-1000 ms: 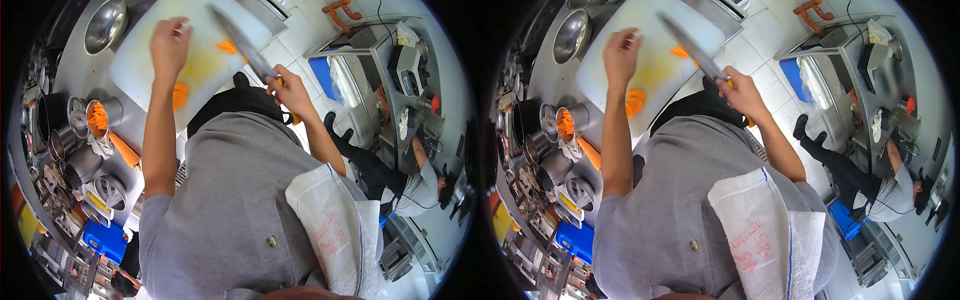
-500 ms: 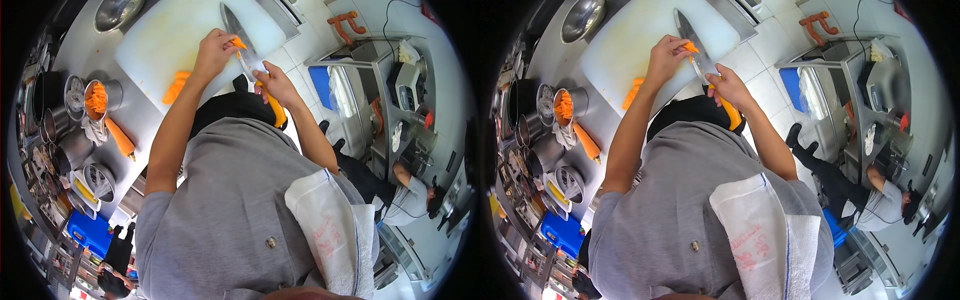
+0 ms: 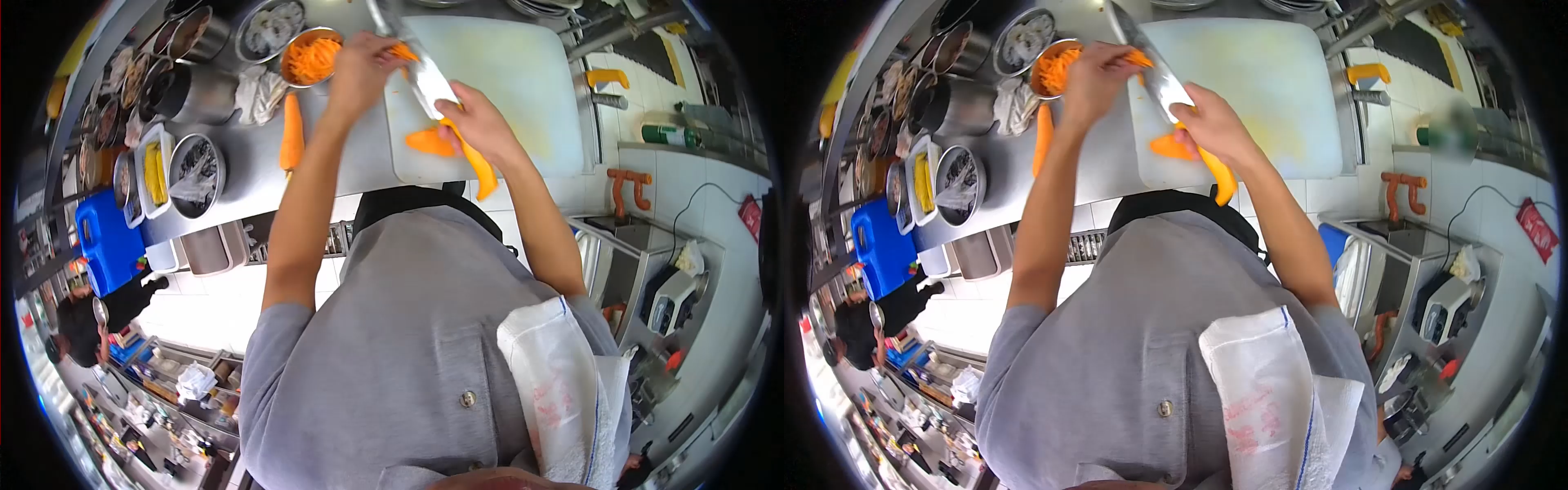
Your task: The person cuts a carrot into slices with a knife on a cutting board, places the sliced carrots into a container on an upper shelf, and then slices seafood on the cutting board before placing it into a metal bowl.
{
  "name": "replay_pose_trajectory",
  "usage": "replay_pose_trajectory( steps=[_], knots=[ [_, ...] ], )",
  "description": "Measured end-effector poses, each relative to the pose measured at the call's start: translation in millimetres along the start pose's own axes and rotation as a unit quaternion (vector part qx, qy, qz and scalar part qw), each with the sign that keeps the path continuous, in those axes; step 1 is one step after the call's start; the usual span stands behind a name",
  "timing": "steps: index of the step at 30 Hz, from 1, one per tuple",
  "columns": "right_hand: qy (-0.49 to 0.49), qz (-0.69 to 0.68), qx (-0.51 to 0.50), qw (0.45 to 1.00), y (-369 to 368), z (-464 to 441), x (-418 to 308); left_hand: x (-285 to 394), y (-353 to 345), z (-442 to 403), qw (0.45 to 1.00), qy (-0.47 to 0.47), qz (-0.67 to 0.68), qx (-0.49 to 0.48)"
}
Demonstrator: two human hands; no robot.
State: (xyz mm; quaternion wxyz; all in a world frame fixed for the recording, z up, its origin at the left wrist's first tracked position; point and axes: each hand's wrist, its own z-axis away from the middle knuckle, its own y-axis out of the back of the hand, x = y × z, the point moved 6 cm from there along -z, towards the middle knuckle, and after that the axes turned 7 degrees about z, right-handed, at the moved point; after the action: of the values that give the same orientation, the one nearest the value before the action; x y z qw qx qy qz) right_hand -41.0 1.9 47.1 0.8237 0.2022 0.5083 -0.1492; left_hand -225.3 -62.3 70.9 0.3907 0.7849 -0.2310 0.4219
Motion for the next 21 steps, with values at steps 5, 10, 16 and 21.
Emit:
replay_pose_trajectory(
  steps=[5,10,16,21],
  knots=[
    [0.034,0.085,-0.098,0.991,-56,-62,-56,-42,95,-2,0.993,0.070,-0.063,0.072],
    [0.006,0.153,-0.092,0.984,-81,-82,-73,-55,122,18,0.981,0.063,-0.155,0.094],
    [0.030,0.097,-0.069,0.992,-87,-92,-82,-26,88,35,0.936,-0.148,-0.314,0.059],
    [0.030,0.065,-0.034,0.997,-61,-83,-79,-48,107,52,0.934,-0.095,-0.339,0.060]
  ],
)
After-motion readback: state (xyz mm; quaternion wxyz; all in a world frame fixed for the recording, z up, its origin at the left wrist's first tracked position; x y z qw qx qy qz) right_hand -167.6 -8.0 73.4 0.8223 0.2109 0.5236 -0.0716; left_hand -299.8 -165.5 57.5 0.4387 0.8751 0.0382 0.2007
